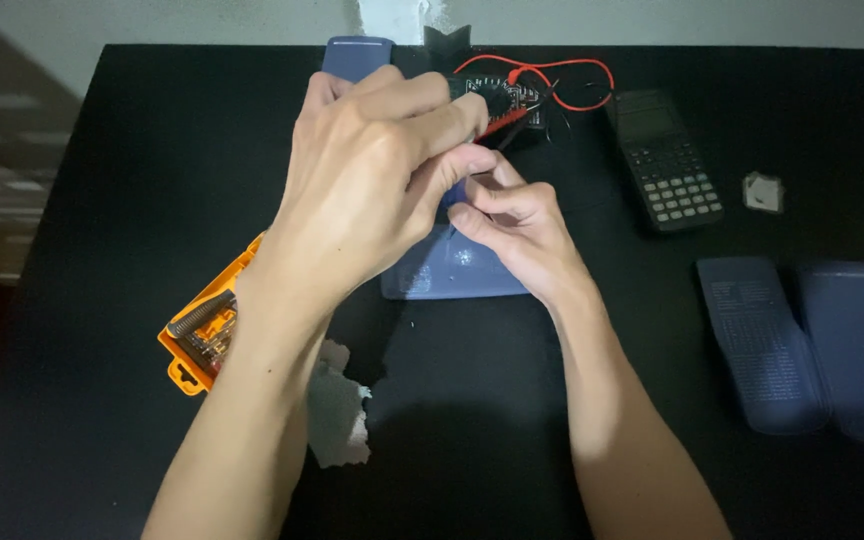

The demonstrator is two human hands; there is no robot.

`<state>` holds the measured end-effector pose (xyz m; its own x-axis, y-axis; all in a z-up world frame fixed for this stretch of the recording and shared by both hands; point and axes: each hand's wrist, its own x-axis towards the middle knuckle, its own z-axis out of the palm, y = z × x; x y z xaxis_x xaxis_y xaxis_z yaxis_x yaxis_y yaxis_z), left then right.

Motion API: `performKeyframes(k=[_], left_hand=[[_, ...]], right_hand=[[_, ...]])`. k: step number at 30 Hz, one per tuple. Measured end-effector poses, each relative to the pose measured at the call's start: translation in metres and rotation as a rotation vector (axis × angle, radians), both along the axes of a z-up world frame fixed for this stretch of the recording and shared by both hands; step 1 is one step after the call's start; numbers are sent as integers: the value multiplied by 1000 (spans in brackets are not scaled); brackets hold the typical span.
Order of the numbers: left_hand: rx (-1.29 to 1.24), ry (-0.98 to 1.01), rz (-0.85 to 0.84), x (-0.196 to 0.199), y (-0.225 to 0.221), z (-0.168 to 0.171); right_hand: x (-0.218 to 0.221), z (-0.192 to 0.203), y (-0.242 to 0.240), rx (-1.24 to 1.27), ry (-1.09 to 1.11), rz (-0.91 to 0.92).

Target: Fastening the back cover of a calculator using a precision screwdriver.

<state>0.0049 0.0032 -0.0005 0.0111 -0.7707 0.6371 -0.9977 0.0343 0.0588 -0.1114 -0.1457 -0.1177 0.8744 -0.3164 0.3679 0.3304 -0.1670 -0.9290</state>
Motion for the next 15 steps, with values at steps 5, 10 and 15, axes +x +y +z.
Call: performKeyframes(k=[5, 10, 15], left_hand=[[9, -63, 123, -8, -3, 0], [14, -235, 330, -14, -4, -3], [45, -149, 206, -14, -5, 0]], right_hand=[[1, 2, -1, -57, -11, -1], [3, -1, 0, -95, 10, -11], [-1, -7, -5, -85, 51, -47]])
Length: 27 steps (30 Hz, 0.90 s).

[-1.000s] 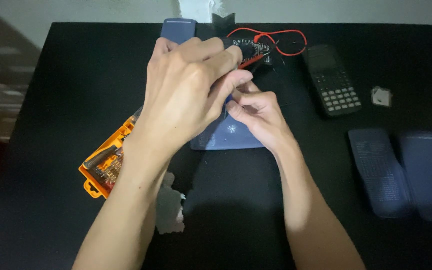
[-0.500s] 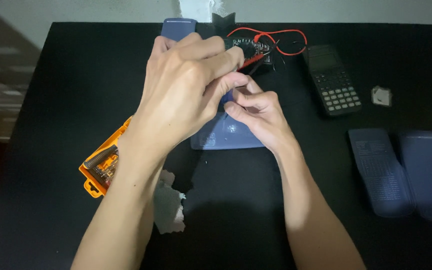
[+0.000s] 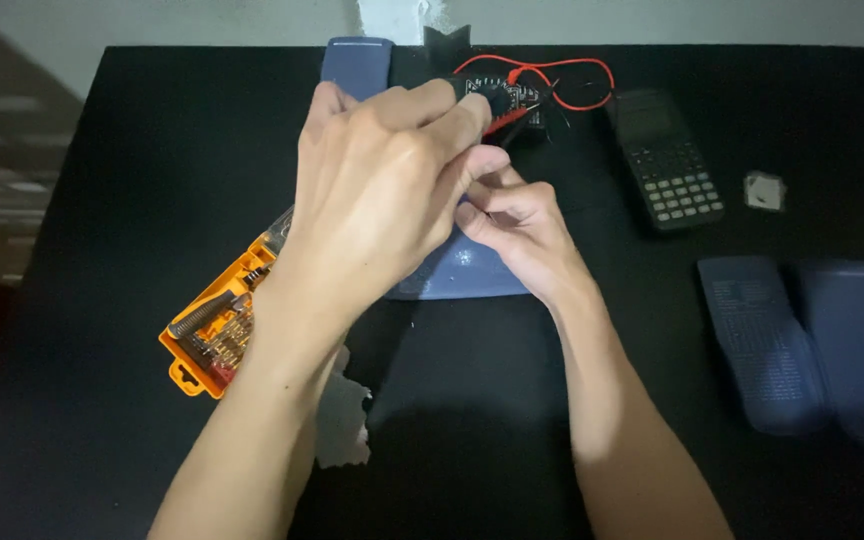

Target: Fastening the back cover of a calculator using a precision screwdriver.

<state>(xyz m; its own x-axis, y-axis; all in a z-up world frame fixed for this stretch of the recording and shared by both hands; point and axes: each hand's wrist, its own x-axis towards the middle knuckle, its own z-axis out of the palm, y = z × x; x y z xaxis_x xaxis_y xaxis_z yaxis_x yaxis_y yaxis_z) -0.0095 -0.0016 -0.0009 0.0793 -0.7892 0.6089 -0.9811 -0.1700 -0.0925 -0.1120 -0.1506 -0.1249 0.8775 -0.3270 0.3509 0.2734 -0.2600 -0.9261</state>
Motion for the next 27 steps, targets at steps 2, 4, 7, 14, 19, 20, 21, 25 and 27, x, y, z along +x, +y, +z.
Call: performKeyframes(k=[2, 4, 7, 14, 19, 20, 21, 25, 27], left_hand=[[5, 24, -27, 2, 1, 2], [9, 48, -54, 3, 3, 3], [30, 57, -75, 6, 5, 4], [4, 154, -155, 9, 7, 6], [37, 153, -144, 9, 9, 10], [30, 179, -156, 9, 9, 10], [22, 204, -168, 9, 9, 11], [-25, 225, -274, 20, 19, 24], [-328, 422, -256, 32, 35, 34]], right_hand=[[1, 0, 1, 27, -3, 2], [1, 1, 2, 54, -6, 2], [2, 7, 4, 85, -68, 71], [-1, 16, 8, 116, -60, 82], [1, 11, 6, 100, -62, 65], [0, 13, 7, 110, -49, 61], [-1, 15, 7, 121, -36, 57], [4, -1, -2, 233, -79, 88], [8, -7, -7, 465, -94, 45]])
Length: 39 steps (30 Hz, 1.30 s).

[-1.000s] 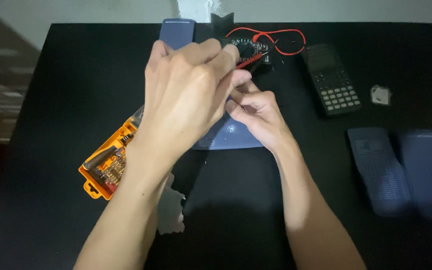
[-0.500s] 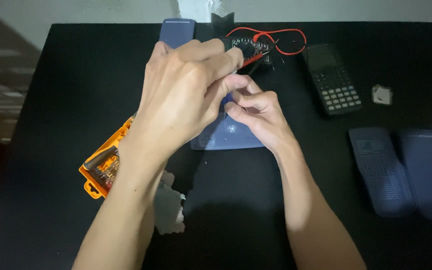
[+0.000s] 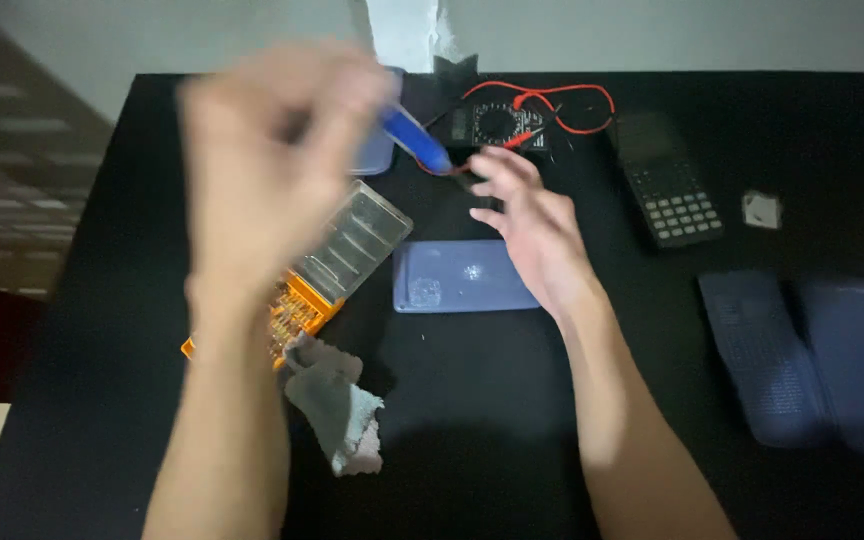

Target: Fastening the back cover of a calculator using a precision screwdriver.

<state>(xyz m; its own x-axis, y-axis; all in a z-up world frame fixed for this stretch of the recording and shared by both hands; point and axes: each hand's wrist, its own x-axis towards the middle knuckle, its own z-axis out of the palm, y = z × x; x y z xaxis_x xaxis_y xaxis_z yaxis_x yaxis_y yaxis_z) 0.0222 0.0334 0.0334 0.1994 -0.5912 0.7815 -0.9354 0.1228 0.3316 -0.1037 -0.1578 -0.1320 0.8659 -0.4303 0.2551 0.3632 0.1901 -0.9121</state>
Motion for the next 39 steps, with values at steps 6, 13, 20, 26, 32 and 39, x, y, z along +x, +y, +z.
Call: performKeyframes(k=[6, 13, 20, 26, 32, 39], left_hand=[[-424, 740, 249, 79, 65, -19], [-848, 1318, 245, 112, 100, -27], [-886, 1448, 234, 116, 110, -26], [-789, 1412, 222, 116, 96, -29], [-697, 1345, 225, 109, 87, -29], [-629, 1255, 151, 111, 88, -38]], right_hand=[[-5, 20, -2, 461, 54, -64], [16, 86, 33, -620, 464, -197], [59, 84, 41, -928, 638, 24], [76, 81, 45, -1049, 768, 134], [76, 79, 48, -1070, 787, 195], [72, 94, 55, -1062, 1081, 430]])
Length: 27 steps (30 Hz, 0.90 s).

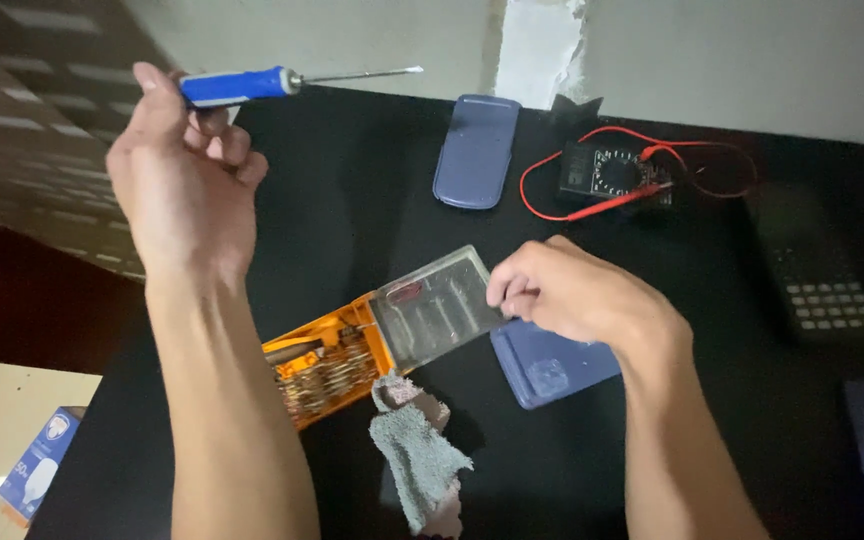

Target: Fastening the back cover of a calculator using a precision screwdriver.

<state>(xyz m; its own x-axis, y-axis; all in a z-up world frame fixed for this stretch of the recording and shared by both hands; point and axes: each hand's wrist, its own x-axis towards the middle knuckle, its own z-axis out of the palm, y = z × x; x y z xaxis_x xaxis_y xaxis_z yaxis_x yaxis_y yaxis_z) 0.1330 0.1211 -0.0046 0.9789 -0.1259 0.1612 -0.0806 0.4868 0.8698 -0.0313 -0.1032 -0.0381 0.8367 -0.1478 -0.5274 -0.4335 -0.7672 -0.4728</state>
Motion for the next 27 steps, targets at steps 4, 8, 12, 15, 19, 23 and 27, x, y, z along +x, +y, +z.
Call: performKeyframes(k=[4, 8, 12, 15, 19, 23, 27], left_hand=[[38, 64, 48, -3, 1, 8], [71, -1, 4, -3, 5, 3], [140, -162, -92, 9, 18, -15], [192, -150, -68, 16, 18, -20], [381, -308, -45, 23, 25, -37], [366, -287, -24, 37, 34, -49], [338, -290, -52, 37, 36, -50]], right_hand=[[-3, 26, 13, -40, 182, 99], [-3, 43, 24, -93, 313, 159], [-3, 44, 22, -111, 223, 102], [-2, 19, 9, -89, 153, 91], [4, 18, 14, -93, 183, 93], [15, 15, 27, -167, 264, 136], [21, 23, 40, -178, 376, 68]])
